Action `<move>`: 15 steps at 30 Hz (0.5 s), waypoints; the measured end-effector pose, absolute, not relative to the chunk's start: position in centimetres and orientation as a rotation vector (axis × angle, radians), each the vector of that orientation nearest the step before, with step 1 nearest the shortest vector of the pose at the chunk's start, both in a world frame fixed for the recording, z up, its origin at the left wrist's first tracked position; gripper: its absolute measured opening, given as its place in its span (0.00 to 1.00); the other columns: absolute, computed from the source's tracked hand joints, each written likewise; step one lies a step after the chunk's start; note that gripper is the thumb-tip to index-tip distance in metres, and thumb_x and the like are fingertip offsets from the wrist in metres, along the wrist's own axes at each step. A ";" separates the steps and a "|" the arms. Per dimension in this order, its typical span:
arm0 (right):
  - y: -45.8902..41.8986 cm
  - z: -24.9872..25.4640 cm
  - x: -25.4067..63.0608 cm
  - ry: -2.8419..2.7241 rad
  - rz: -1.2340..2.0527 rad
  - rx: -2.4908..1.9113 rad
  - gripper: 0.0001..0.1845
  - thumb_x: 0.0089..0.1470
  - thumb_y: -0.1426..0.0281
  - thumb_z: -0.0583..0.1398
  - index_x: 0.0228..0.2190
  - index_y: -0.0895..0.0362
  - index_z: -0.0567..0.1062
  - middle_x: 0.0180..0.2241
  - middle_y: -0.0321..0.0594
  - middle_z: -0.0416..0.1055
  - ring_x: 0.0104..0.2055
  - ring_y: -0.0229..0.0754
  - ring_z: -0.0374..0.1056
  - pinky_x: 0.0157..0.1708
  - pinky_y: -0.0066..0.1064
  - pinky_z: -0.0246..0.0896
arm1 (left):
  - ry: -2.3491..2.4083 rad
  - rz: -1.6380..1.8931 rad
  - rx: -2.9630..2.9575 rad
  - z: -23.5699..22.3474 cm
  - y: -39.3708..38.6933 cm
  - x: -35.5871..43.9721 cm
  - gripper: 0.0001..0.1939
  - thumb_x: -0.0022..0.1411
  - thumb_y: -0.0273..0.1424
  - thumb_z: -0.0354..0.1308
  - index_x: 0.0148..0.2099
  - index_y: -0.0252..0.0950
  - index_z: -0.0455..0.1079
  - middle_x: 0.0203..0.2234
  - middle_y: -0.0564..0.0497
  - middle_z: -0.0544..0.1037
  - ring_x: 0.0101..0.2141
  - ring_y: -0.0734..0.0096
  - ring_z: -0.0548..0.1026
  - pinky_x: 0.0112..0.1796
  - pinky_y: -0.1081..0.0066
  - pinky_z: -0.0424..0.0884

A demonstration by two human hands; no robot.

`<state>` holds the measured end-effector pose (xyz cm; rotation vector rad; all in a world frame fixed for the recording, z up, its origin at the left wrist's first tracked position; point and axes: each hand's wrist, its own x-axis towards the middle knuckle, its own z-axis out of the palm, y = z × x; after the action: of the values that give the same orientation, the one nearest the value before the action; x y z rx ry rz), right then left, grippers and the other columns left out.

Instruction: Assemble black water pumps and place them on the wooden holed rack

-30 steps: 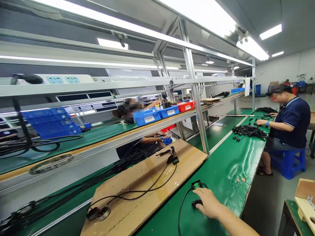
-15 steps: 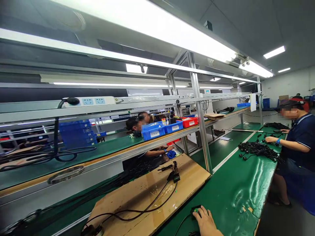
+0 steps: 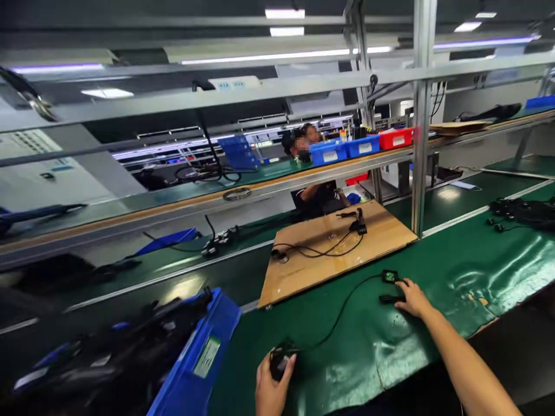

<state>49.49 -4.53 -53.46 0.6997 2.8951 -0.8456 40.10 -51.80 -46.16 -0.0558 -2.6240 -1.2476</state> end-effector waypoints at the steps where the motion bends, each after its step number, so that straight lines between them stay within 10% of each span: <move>1: -4.3 -54.1 50.0 2.903 -0.853 0.690 0.40 0.53 0.62 0.64 0.64 0.57 0.63 0.68 0.55 0.49 0.68 0.53 0.52 0.67 0.41 0.47 | -2.651 -1.264 -0.022 -46.8 -52.1 40.3 0.37 0.49 0.59 0.60 0.52 0.36 0.67 0.48 0.41 0.74 0.52 0.47 0.74 0.55 0.50 0.72; 7: -3.4 -55.9 53.1 2.973 -0.885 0.688 0.21 0.57 0.57 0.60 0.48 0.54 0.76 0.64 0.48 0.57 0.65 0.51 0.57 0.65 0.40 0.50 | -2.631 -1.394 0.082 -47.9 -51.6 40.2 0.39 0.51 0.53 0.63 0.56 0.34 0.59 0.50 0.40 0.72 0.52 0.51 0.73 0.57 0.51 0.69; 15: -2.3 -56.0 47.8 3.036 -0.836 0.971 0.41 0.58 0.51 0.54 0.65 0.61 0.58 0.65 0.50 0.57 0.65 0.55 0.55 0.65 0.45 0.52 | -2.700 -1.332 -0.088 -47.3 -51.1 39.6 0.36 0.48 0.51 0.66 0.52 0.32 0.69 0.50 0.38 0.73 0.53 0.47 0.73 0.59 0.48 0.67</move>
<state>47.79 -2.35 -56.03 0.9708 3.0358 -0.8364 39.62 -51.09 -47.27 -0.0878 -2.6996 -1.3323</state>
